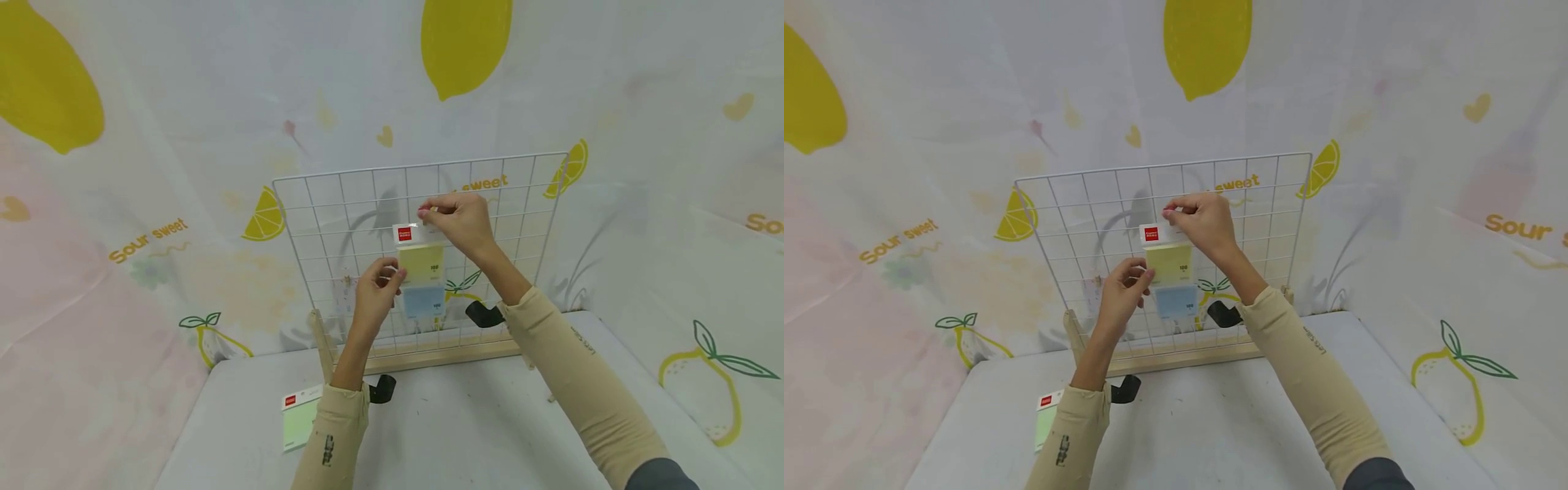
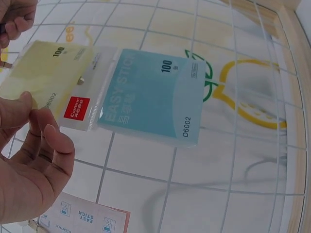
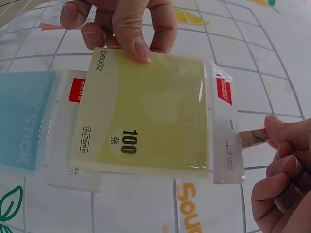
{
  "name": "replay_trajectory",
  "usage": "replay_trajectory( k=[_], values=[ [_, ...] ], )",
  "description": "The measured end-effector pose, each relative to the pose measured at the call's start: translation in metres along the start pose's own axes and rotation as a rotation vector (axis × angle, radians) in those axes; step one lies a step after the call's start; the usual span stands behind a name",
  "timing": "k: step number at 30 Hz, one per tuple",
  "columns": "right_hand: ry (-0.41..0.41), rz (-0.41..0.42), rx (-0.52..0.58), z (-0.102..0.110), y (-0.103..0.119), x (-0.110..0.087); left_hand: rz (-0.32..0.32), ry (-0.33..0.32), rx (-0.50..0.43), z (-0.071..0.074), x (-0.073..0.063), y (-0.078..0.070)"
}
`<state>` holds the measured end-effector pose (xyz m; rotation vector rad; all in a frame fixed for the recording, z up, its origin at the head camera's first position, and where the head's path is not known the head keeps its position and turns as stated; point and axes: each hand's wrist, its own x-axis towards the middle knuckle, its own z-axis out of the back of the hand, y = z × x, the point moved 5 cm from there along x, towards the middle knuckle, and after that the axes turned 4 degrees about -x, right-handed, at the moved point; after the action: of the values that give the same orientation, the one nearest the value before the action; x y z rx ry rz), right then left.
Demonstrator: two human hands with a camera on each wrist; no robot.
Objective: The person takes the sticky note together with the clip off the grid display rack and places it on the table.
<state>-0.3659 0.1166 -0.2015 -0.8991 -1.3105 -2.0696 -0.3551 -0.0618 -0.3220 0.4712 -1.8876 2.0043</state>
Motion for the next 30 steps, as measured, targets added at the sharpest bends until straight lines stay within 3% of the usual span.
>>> replay_trajectory(
  k=[5,10,16,20,27,30],
  values=[
    [-0.004,0.011,-0.003,0.001,0.006,-0.002,-0.008,0.008,-0.007,0.001,-0.002,0.0],
    [0.005,0.023,-0.022,0.007,0.033,-0.008,-0.012,0.018,0.001,0.002,-0.004,-0.002],
    [0.024,0.034,-0.042,0.012,0.046,-0.013,-0.041,0.019,0.027,0.003,-0.016,-0.029],
    [0.04,0.04,-0.036,0.012,0.044,-0.014,-0.046,0.014,0.021,0.004,-0.021,-0.037],
    [0.076,0.006,-0.059,0.008,0.003,-0.01,-0.013,-0.003,0.039,0.008,-0.024,-0.038],
    [0.092,-0.012,-0.052,0.009,0.002,-0.011,-0.021,-0.006,0.043,0.01,-0.025,-0.039]
  ],
)
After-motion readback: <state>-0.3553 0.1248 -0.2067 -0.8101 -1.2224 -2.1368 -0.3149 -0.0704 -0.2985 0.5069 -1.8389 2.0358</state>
